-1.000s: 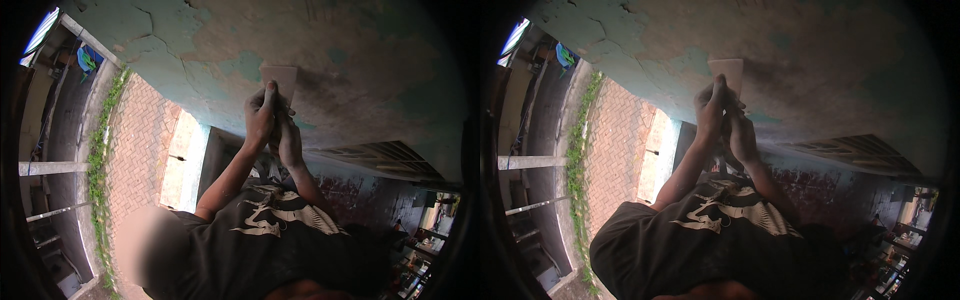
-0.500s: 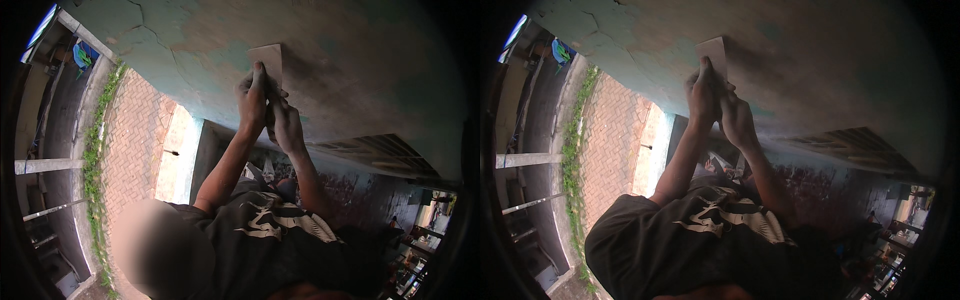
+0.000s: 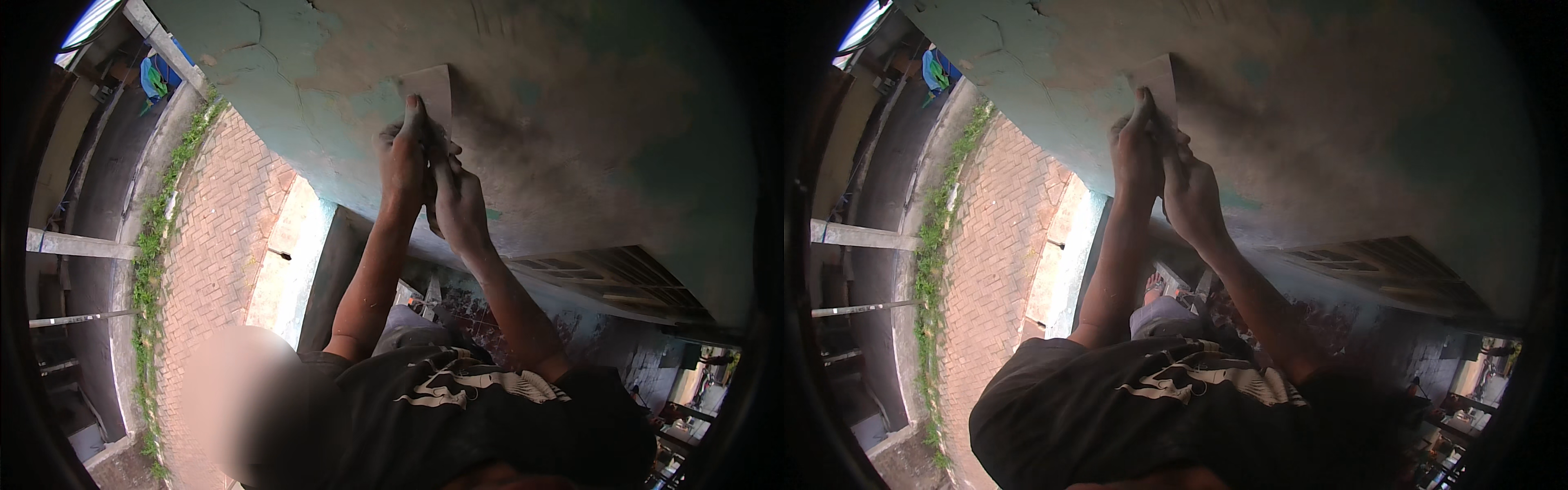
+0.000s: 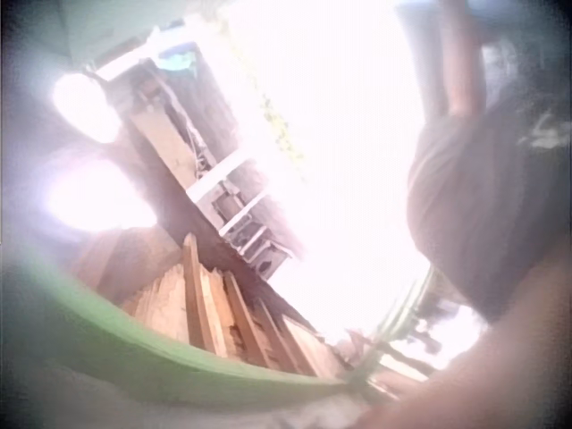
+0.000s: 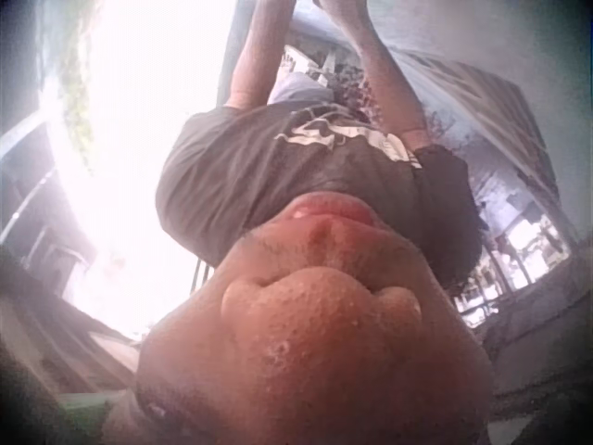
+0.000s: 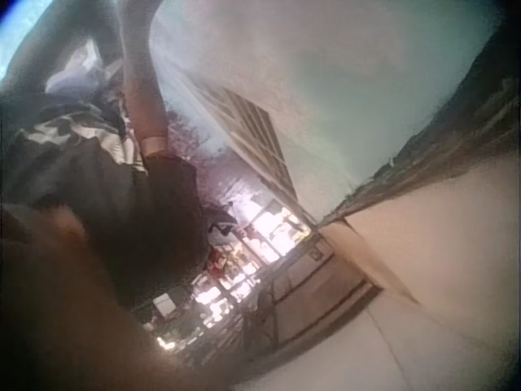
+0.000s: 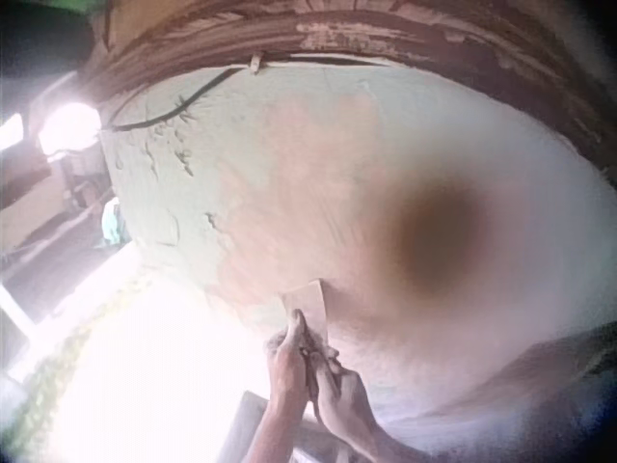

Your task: The person scrapes a ceiling surface with a hand scraper to remove old paint or plaster. They work methodically across the ceiling, applying pressure and moving the scraper in short strokes to lift material.

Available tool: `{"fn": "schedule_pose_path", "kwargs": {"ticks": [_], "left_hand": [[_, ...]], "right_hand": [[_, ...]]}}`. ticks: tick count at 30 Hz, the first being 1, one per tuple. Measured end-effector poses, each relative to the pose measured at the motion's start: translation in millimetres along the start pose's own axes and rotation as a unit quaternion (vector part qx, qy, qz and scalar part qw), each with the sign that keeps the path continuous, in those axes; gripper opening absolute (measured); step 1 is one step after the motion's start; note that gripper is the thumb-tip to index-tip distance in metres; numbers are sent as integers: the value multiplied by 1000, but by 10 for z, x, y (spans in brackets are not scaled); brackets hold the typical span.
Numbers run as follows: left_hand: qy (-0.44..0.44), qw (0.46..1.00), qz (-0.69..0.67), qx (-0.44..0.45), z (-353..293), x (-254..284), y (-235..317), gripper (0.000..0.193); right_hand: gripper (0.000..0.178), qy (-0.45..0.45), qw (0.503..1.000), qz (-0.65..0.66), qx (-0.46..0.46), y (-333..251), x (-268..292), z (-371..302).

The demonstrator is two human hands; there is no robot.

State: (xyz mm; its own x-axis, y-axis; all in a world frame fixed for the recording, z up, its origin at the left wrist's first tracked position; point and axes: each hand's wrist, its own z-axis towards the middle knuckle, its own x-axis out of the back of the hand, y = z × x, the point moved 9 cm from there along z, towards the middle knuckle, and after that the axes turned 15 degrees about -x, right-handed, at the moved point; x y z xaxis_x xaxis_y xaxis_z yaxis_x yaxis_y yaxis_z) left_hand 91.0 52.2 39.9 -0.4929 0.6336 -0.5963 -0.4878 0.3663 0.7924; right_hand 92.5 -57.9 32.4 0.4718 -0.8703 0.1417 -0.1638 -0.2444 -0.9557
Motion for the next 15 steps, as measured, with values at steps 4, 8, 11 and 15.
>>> {"fn": "schedule_pose_path", "kwargs": {"ticks": [4, 8, 11, 15], "left_hand": [[18, 999, -11, 27, -37, -37, 137, 52], [63, 994, -44, 71, -223, -78, -220, 50], [57, 996, -58, 39, -15, -19, 20, 53], [49, 998, -33, 32, 61, 31, 168, 55]], "right_hand": [[45, -47, 997, 38, -41, -156, -39, -13], [56, -39, 998, 28, -50, 75, 147, -91], [53, -54, 997, -19, -51, -161, 16, 17], [49, -81, 992, 18, -90, -221, -119, -5]]}}
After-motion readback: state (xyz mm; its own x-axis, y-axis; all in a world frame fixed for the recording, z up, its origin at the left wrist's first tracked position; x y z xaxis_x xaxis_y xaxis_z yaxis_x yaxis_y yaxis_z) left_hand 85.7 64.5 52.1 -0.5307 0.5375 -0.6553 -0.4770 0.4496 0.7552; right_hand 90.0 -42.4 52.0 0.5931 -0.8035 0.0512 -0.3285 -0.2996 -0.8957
